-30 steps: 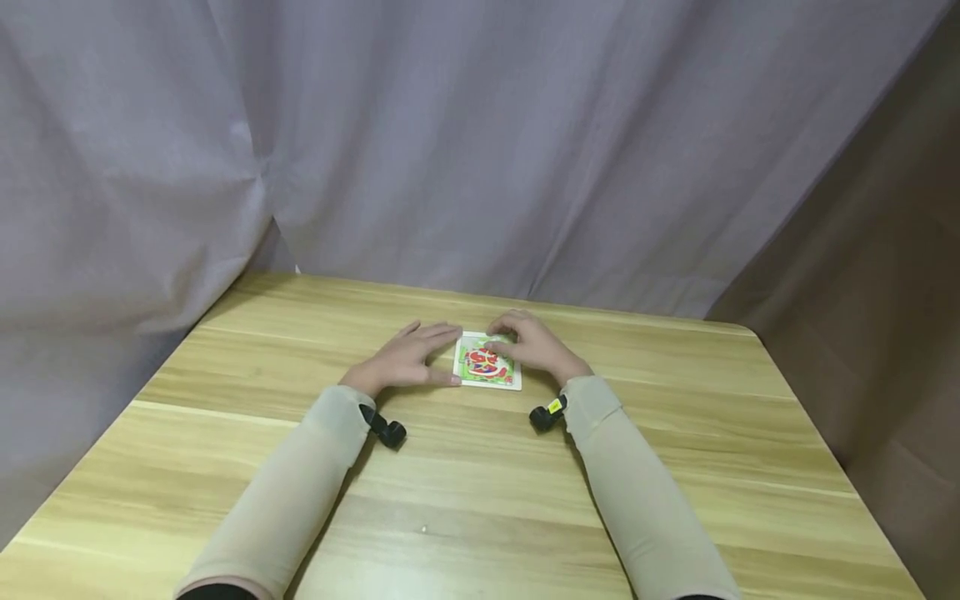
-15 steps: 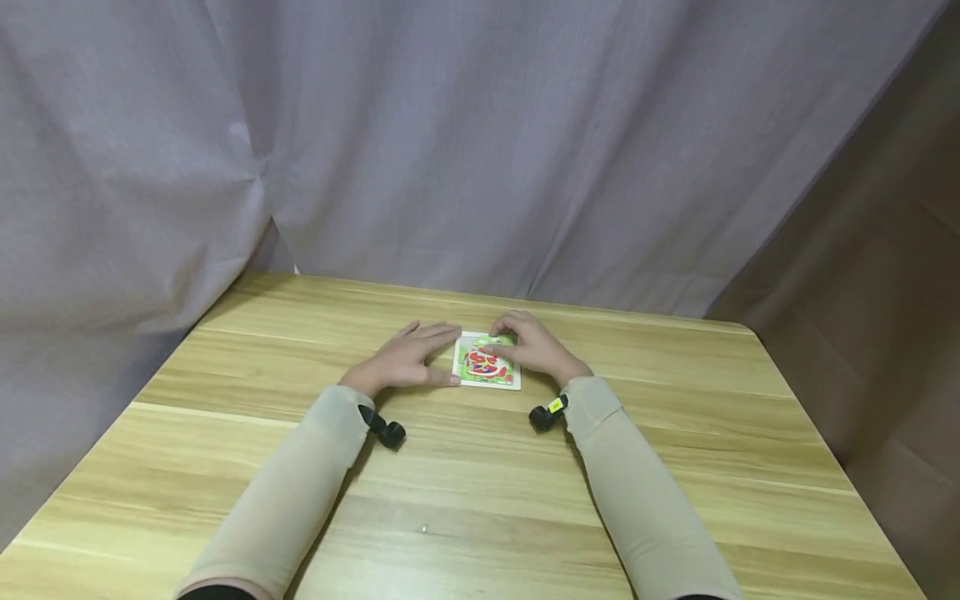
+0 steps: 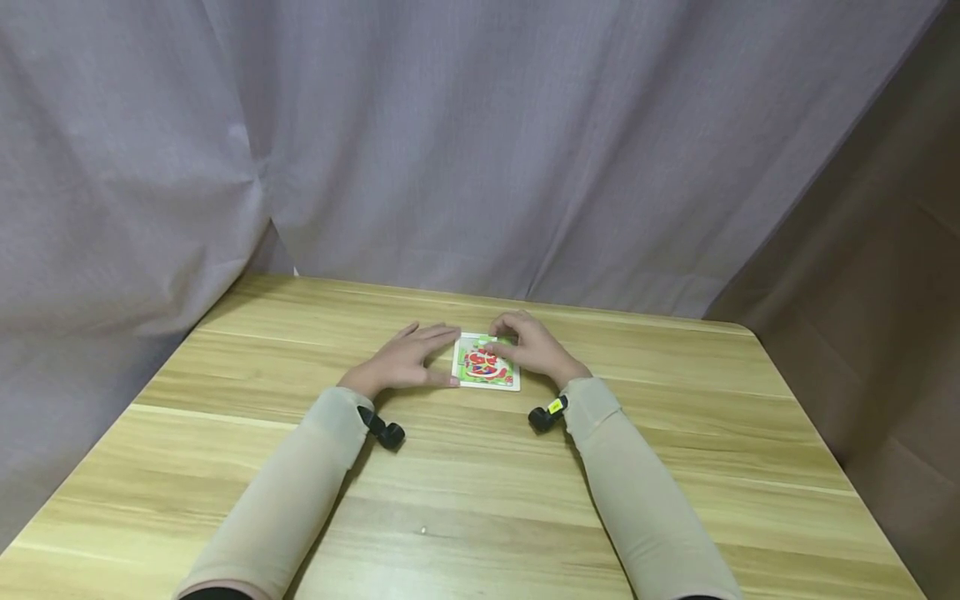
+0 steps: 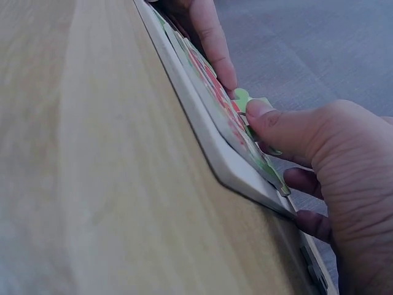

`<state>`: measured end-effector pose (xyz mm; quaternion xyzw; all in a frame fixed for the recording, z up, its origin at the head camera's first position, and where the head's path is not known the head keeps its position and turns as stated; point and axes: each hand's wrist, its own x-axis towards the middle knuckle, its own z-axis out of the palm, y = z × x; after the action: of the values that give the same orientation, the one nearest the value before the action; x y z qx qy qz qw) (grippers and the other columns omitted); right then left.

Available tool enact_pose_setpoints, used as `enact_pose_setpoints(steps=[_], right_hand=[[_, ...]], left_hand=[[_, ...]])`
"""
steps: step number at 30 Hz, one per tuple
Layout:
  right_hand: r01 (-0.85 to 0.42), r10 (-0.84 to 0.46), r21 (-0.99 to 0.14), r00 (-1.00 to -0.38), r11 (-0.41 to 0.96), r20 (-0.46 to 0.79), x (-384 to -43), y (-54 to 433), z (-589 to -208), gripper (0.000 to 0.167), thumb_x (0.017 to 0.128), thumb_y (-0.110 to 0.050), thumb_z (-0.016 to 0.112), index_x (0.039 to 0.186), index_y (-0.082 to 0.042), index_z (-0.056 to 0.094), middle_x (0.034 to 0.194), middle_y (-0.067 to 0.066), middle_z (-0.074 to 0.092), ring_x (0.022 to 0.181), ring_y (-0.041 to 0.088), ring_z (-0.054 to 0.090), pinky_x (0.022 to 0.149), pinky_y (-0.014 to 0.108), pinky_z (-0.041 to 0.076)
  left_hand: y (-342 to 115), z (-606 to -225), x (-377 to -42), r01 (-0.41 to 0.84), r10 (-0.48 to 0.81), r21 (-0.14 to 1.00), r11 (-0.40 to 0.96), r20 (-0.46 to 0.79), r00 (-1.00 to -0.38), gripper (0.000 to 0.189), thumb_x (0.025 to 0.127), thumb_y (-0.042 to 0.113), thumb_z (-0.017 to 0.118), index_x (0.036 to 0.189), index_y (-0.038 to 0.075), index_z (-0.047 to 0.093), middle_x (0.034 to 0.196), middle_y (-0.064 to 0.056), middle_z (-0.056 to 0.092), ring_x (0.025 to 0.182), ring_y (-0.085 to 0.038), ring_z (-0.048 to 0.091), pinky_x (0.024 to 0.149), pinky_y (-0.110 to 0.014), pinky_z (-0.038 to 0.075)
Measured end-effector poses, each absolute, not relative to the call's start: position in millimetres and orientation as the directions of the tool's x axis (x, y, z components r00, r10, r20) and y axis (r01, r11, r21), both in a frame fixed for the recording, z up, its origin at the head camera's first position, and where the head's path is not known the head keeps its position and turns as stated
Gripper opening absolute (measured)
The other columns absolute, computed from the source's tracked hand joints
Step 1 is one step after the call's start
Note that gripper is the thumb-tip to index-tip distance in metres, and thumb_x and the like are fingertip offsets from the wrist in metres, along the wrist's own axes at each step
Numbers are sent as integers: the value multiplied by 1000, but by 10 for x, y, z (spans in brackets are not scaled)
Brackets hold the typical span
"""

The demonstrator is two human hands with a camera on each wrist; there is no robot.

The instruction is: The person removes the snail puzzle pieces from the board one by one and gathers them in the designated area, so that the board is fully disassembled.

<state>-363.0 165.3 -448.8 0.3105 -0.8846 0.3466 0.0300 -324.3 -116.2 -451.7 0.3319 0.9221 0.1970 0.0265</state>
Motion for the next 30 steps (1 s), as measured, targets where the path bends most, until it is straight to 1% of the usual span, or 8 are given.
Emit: enact_pose_setpoints(steps=[5,10,15,19,24,30], right_hand=[[-585,-534,-597,-795,549,288,-3650,1661,-4501,19,90,-30,78,102,-19,67,104,-4,64,102,16,57,95,38,51],[-593,-541,-601,-787,535,296,-3648,1655,-4497,19,91,-28,77,106,-18,69,103,-5,67,102,17,59,96,40,51],[-602,-545,-587,-783,542,300,-3636,1643,-4482,20,92,-29,75,109,-17,72,104,-4,69,101,18,59,90,40,51],[-603,-543,-588,-783,539,304,-3625,1635,-4472,17,93,-29,75,106,-18,73,103,-5,69,98,17,58,86,38,51],[-607,-543,-589,-780,533,312,-3619,1637,-4474,12,93,-28,75,102,-20,73,100,-7,68,96,15,58,86,37,50],[-611,-544,-597,-776,520,320,-3618,1644,-4479,12,93,-27,74,101,-19,73,97,-6,68,92,15,61,83,37,52]], left_hand=[[-1168,-4516,-3256,605,624,379,700,85,-777,99,84,76,58,160,19,28,165,-4,27,152,-21,19,124,-54,2],[-1169,-4507,-3252,603,625,382,700,80,-777,99,84,76,58,160,19,28,165,-4,27,152,-21,19,124,-54,2],[-1175,-4501,-3250,603,625,382,701,80,-777,99,84,75,58,160,19,28,165,-4,27,152,-20,19,124,-54,2],[-1180,-4500,-3247,601,624,389,698,82,-777,99,84,75,59,160,19,29,165,-4,27,152,-20,20,124,-53,1],[-1183,-4505,-3246,600,623,389,699,81,-778,99,84,75,59,160,19,29,165,-4,27,152,-20,20,124,-53,2],[-1181,-4511,-3248,600,623,392,697,83,-778,99,84,75,59,160,18,29,165,-4,27,152,-20,20,124,-53,1]])
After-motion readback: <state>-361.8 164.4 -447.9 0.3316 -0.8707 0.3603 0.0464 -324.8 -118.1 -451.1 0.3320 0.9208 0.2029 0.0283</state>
